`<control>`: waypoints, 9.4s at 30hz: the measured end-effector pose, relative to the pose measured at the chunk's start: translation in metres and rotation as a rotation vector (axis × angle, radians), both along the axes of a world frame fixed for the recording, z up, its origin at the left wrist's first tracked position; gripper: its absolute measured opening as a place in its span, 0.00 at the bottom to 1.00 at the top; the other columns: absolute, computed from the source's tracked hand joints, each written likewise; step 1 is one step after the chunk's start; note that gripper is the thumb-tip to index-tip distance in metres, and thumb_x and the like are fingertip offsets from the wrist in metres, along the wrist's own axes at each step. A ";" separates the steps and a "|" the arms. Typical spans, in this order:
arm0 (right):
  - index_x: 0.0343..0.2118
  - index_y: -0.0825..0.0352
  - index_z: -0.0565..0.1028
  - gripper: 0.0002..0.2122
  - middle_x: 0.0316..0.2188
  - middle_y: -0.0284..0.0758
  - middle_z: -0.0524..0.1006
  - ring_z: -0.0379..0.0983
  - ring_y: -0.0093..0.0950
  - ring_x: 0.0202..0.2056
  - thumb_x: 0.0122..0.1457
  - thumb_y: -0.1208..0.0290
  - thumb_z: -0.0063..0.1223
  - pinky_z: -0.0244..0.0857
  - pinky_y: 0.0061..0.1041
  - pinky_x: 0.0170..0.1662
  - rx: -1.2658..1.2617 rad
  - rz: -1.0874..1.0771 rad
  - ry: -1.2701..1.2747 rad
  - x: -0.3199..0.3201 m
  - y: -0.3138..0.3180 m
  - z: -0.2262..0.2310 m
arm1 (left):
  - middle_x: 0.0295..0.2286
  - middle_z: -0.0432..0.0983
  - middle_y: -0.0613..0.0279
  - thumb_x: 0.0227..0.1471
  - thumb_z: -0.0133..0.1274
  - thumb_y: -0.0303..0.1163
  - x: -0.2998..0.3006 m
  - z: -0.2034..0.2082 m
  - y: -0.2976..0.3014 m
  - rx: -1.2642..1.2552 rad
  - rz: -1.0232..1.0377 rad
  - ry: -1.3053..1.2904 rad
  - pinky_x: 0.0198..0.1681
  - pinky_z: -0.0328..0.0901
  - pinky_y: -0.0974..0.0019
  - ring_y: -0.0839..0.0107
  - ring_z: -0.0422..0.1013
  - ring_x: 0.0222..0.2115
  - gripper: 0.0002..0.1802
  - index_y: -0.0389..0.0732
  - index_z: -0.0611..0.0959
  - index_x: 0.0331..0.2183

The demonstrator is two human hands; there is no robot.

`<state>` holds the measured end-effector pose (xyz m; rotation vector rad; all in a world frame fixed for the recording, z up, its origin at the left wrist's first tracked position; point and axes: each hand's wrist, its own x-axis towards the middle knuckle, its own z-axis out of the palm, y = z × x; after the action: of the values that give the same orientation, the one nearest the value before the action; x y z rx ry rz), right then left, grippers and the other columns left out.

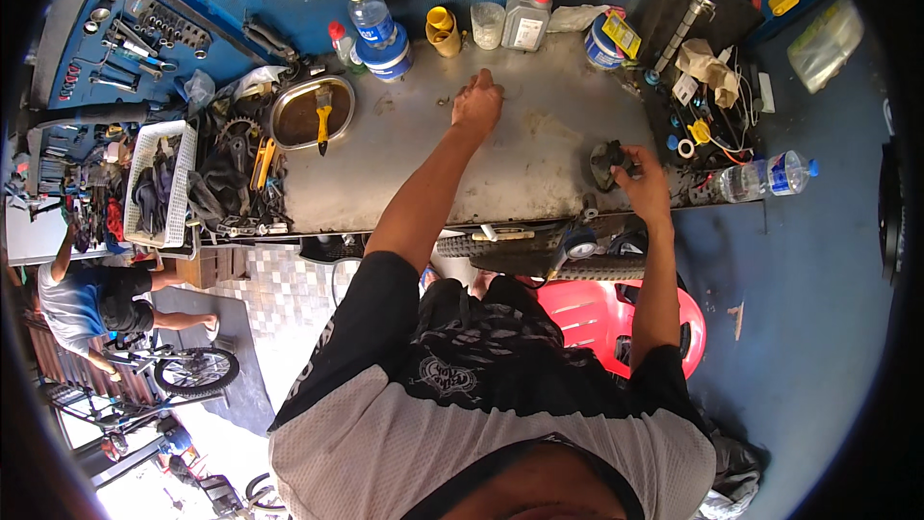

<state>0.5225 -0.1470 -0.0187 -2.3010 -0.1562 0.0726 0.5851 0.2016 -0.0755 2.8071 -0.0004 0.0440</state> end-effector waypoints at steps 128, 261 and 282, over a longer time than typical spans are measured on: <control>0.37 0.65 0.84 0.15 0.29 0.36 0.83 0.79 0.30 0.31 0.43 0.77 0.73 0.71 0.35 0.33 -0.768 0.903 0.758 0.072 0.079 -0.039 | 0.34 0.79 0.63 0.57 0.61 0.18 -0.390 0.011 0.200 -1.284 0.838 -0.308 0.32 0.72 0.73 0.77 0.75 0.32 0.17 0.30 0.81 0.49; 0.48 0.59 0.83 0.21 0.53 0.44 0.79 0.74 0.41 0.56 0.50 0.83 0.59 0.71 0.37 0.59 -0.470 0.598 -0.206 0.144 0.147 -0.061 | 0.31 0.78 0.65 0.56 0.62 0.19 -0.386 0.045 0.158 -1.158 0.895 -0.318 0.30 0.75 0.71 0.78 0.74 0.29 0.16 0.29 0.81 0.46; 0.56 0.58 0.78 0.21 0.53 0.42 0.77 0.77 0.42 0.52 0.58 0.74 0.57 0.73 0.40 0.54 -0.776 0.361 -0.145 0.202 0.097 -0.057 | 0.32 0.79 0.61 0.56 0.60 0.19 -0.386 0.041 0.150 -1.172 0.906 -0.300 0.29 0.76 0.71 0.76 0.76 0.30 0.16 0.31 0.81 0.47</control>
<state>0.7244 -0.0500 -0.0759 -3.0199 -0.7253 0.1751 0.1989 0.3512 -0.0346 1.4312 0.8914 0.4884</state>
